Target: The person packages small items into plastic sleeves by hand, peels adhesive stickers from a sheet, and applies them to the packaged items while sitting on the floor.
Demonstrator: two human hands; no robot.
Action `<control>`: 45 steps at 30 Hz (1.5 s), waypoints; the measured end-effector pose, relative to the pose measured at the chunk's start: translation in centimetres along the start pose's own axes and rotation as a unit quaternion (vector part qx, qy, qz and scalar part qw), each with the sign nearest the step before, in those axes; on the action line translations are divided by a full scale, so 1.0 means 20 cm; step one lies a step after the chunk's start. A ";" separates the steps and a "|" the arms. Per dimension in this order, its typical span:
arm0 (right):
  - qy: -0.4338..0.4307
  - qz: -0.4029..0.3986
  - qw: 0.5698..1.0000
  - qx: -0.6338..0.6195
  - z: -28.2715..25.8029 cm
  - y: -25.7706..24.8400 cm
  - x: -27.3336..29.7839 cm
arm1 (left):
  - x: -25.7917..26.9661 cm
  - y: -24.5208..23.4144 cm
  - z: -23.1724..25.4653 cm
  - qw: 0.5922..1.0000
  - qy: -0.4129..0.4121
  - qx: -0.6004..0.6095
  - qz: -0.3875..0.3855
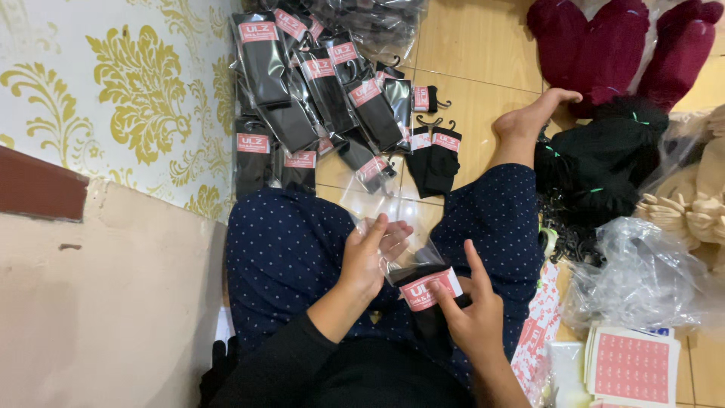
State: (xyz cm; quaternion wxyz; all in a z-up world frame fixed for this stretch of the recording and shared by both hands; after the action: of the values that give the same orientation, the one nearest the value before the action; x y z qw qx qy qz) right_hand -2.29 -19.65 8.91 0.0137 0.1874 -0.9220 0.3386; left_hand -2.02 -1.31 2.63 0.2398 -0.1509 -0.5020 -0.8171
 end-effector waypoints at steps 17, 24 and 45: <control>-0.003 0.000 0.999 -0.033 0.12 0.05 -0.02 | 0.03 -0.05 -0.16 0.992 -0.039 -0.039 -0.116; 0.011 -0.297 0.873 -0.388 0.54 -0.04 -0.10 | 0.03 -0.16 -0.21 0.988 -0.144 -0.043 -0.014; -0.127 -0.067 0.874 -0.463 0.36 0.18 -0.18 | 0.13 -0.06 -0.32 0.903 -0.300 0.181 -0.248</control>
State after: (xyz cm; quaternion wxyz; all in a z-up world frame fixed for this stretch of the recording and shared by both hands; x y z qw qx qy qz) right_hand 0.57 -20.38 0.67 0.0042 0.2626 -0.9522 -0.1561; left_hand -4.92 -7.19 0.05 -0.1094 -0.2134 -0.7105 -0.6616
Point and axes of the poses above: each hand's wrist, its own x-axis away from the middle knuckle, its own y-axis out of the palm, z = x × y, the point moved 1 cm from there along -x, towards the middle knuckle, and after that the axes turned 9 degrees about -z, right-handed, at the moved point
